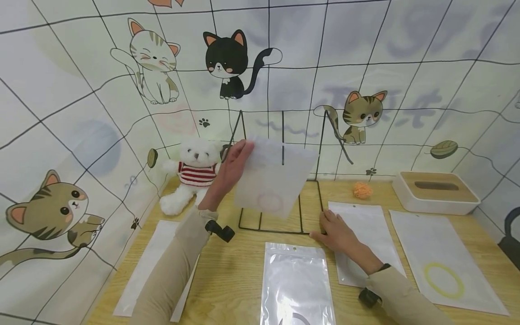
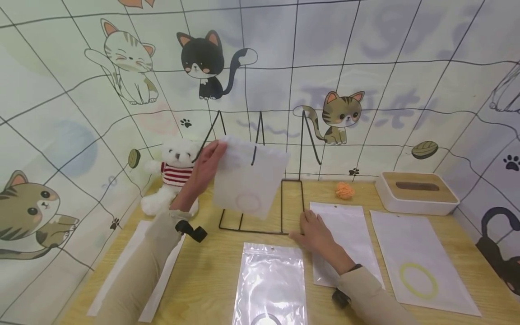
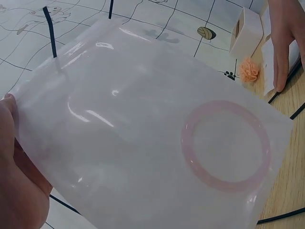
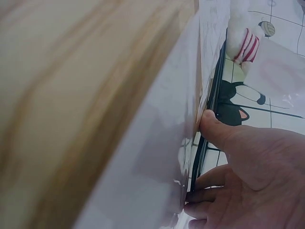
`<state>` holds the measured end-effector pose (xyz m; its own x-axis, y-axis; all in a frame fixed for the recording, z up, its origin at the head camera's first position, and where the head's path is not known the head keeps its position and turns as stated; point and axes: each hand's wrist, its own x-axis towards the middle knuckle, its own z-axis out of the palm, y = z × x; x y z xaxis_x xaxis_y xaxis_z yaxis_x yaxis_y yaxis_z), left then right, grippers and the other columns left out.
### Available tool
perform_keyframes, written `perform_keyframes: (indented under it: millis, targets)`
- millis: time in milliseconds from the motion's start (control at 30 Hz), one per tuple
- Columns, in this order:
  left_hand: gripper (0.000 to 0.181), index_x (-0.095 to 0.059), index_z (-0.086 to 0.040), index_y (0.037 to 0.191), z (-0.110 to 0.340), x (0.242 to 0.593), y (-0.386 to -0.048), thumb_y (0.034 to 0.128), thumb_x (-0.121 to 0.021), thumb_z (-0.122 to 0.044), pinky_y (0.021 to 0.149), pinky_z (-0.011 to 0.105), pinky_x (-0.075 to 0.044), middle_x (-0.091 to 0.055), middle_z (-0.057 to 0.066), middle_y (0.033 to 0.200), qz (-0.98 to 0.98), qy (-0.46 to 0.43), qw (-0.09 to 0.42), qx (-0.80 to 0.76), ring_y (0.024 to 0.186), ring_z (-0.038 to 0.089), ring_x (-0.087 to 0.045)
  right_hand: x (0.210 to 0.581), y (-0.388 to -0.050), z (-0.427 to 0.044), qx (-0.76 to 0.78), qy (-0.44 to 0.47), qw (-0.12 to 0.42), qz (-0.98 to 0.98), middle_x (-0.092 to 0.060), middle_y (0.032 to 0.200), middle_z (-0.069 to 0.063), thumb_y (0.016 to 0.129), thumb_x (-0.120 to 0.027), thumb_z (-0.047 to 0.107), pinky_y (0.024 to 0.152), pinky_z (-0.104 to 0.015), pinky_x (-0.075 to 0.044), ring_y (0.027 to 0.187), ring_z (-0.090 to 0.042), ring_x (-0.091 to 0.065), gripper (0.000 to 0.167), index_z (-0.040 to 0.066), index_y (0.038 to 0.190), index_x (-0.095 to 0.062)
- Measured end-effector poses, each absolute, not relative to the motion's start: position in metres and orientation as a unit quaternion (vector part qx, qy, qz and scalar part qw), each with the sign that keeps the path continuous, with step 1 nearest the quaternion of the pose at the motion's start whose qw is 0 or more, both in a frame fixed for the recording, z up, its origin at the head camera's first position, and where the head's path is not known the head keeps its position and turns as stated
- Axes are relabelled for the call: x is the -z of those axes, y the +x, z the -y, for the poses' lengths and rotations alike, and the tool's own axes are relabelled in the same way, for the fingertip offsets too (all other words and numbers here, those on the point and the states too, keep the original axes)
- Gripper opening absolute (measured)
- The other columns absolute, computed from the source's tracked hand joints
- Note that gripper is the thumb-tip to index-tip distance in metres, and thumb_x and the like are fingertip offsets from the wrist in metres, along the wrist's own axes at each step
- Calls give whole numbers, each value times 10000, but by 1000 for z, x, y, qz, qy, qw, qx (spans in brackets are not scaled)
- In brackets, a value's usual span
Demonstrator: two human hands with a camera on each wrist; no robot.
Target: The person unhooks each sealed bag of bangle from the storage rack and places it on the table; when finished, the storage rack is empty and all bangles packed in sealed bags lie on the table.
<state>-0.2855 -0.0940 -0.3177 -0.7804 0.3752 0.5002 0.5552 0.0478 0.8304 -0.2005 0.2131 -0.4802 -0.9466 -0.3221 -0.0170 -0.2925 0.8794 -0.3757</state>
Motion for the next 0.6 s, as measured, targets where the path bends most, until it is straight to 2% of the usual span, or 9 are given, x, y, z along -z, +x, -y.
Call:
perform_keyframes:
  millis: [267, 400, 533, 600]
  targets:
    - [311, -387, -78, 822, 101, 323, -283, 1098, -375, -222, 683, 288, -273, -274, 21, 780, 765, -296, 85, 565, 727, 152, -295, 480, -200, -213, 195, -166, 29, -966, -366, 1471, -370, 963, -657, 339, 1143, -669, -261, 1386, -523, -353, 760, -193, 1421, -366]
    - [318, -368, -93, 819, 103, 334, -290, 1097, -381, -248, 673, 291, -242, -257, 26, 781, 763, -295, 81, 569, 715, 156, -263, 480, -201, -214, 194, -164, 32, -967, -348, 1486, -379, 966, -650, 353, 1147, -667, -256, 1396, -526, -339, 777, -194, 1431, -353]
    - [353, -331, -143, 812, 106, 339, -289, 1088, -396, -353, 657, 295, -223, -235, 13, 778, 761, -285, 66, 579, 708, 149, -243, 481, -201, -214, 193, -161, 39, -967, -325, 1502, -391, 970, -640, 365, 1156, -662, -246, 1410, -530, -316, 793, -198, 1439, -339]
    - [373, -345, -152, 818, 107, 340, -286, 1074, -414, -414, 663, 298, -250, -258, 12, 791, 757, -280, 55, 589, 729, 147, -274, 481, -201, -214, 192, -161, 41, -967, -320, 1504, -393, 972, -636, 372, 1158, -660, -245, 1412, -530, -312, 798, -200, 1441, -335]
